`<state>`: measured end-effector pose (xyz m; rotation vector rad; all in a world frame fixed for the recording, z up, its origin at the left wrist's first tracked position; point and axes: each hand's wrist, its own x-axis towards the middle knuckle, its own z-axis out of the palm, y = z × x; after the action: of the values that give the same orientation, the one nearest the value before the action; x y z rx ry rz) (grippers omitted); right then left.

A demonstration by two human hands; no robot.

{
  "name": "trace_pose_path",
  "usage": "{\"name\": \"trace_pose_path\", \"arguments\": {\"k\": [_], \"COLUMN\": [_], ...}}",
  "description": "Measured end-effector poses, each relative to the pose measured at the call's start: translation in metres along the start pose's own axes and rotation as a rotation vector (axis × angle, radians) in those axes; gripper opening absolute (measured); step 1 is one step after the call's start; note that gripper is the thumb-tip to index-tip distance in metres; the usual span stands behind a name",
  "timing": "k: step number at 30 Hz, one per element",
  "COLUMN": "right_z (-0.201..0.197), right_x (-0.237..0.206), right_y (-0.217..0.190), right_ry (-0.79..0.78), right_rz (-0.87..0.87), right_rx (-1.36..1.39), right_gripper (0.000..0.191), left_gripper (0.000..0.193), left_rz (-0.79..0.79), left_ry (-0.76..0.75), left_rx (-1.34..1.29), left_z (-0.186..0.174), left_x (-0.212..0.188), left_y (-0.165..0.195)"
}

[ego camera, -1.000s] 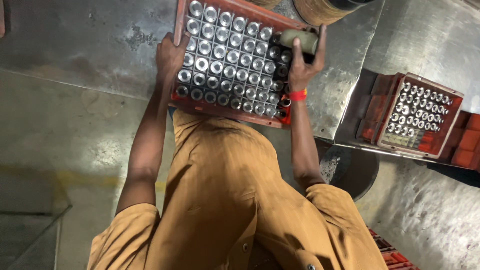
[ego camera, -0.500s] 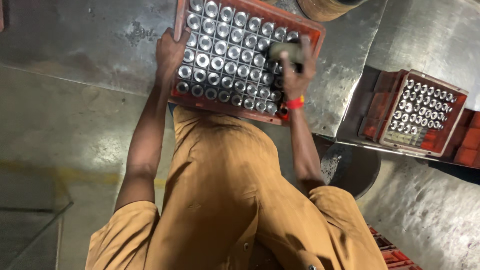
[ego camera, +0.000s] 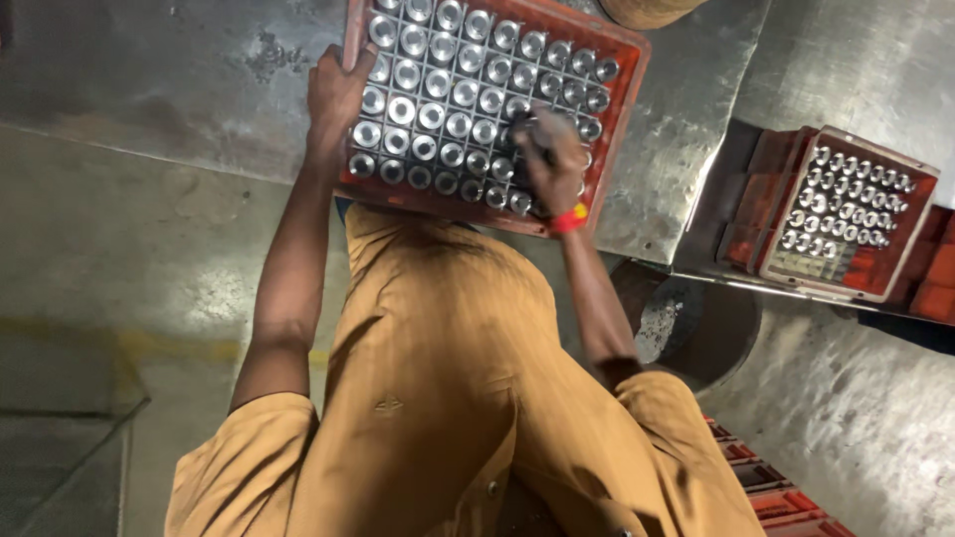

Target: The person places small metal cup-shaped components one at a time into the cells of a red grid tray on a steel workbench, occasionally rubbing the tray surface with a stone and handling cylindrical metal pieces. They also reach into nearby buckets and crates of parts while filling the tray.

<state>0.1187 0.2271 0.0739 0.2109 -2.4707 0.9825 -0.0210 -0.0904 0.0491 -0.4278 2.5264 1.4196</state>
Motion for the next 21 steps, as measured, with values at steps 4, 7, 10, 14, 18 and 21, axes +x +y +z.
{"name": "trace_pose_path", "arguments": {"k": [4,7,10,14,18,21], "right_z": [-0.017,-0.026,-0.025,-0.013,-0.013,-0.024], "right_x": [-0.006,-0.015,-0.026,-0.036,-0.039,-0.042], "right_y": [0.004,-0.002,-0.014,-0.027,-0.026,-0.022], "right_ry": [0.340,0.035,0.199,0.113,0.101,0.225], "right_rz": [0.143,0.139,0.041,0.062,0.052,0.102], "right_rx": [0.257,-0.089,-0.018,0.071,0.015,0.010], "right_gripper": [0.058,0.053,0.054,0.044,0.047,0.046], "left_gripper": [0.066,0.064,0.062,0.061,0.062,0.063], "left_rz": [0.023,0.021,0.007,0.016,0.054,0.022], "left_ry": [0.028,0.027,0.013,0.018,0.033,0.028], "left_rx": [0.017,0.029,0.001,-0.008,0.010,0.010], "left_z": [-0.001,-0.003,-0.002,-0.005,-0.008,-0.002], "left_x": [0.004,0.005,0.004,0.002,0.004,0.005], "left_y": [0.000,0.000,0.001,0.004,0.004,0.003]}}
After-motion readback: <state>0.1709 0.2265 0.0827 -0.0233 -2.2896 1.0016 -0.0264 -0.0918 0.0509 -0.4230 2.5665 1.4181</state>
